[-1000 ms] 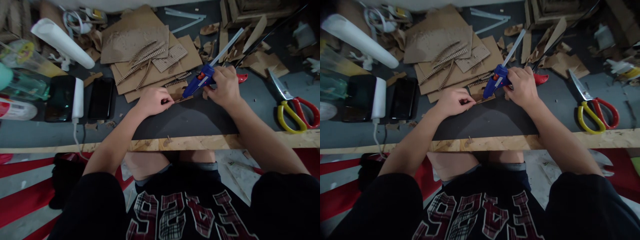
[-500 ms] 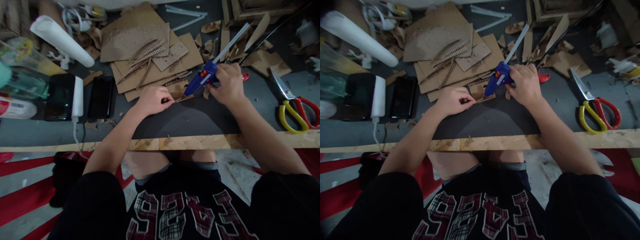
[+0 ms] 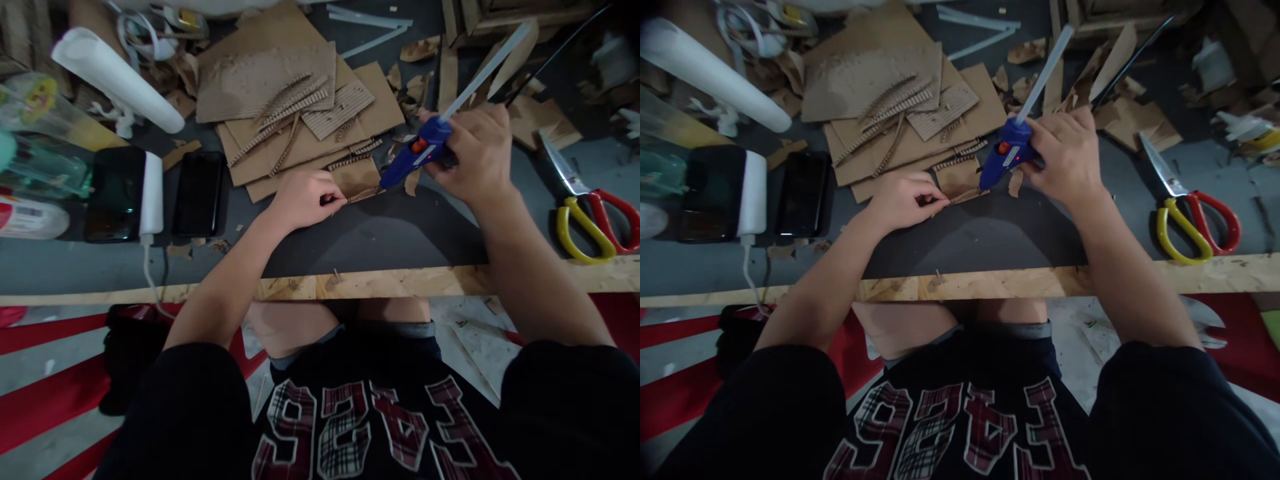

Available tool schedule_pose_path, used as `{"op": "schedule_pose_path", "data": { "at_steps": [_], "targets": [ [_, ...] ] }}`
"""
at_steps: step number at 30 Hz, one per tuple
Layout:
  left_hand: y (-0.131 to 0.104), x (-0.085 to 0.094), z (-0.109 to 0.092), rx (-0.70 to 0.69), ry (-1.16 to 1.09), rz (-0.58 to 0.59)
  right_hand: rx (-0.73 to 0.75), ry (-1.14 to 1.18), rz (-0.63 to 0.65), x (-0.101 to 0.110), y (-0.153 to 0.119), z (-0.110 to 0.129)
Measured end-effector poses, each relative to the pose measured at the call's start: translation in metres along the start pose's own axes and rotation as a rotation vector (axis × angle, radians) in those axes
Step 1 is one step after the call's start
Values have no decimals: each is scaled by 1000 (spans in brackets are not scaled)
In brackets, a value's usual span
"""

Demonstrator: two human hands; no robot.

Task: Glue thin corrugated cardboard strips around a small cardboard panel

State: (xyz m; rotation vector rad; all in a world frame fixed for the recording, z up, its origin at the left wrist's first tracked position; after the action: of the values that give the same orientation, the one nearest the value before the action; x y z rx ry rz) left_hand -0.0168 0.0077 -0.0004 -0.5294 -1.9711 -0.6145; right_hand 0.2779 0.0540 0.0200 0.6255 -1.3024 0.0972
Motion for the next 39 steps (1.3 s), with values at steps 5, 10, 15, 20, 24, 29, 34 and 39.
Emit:
{"op": "schedule_pose_path", "data": {
  "at_steps": [5,10,15,20,24,29,34,39],
  "targets": [
    [0,0,-1,-11,-9,6,-124,76,-344,3,0,-25],
    [0,0,0,-23,2,2,-266,61,-311,-12,4,-53],
    [1,-1,0,-25,1,13,-137,3,-291,-3,4,-21],
    [1,-1,2,-41,11,-8,249,204,95,-10,-1,33],
    [1,-2,2,-43,12,-12,228,245,195,-26,-4,39],
    [2,-2,2,-40,22,7,186,242,163,-25,-3,34],
    [1,-2,2,-40,29,7,204,232,179,-26,-1,39],
    [2,-2,2,-39,13,5,193,208,189,-25,-1,40]
  ]
}}
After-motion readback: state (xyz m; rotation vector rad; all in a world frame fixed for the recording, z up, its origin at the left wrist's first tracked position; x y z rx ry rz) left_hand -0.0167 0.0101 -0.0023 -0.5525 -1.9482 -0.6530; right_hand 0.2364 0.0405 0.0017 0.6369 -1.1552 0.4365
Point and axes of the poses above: each hand's wrist, its own y-axis towards the middle knuckle, its own x-axis out of the back of the hand, z = x × y, the point moved 1 cm from there along y, towards the middle knuckle, and after that the axes turned 5 degrees about -x, right-handed, at the moved point
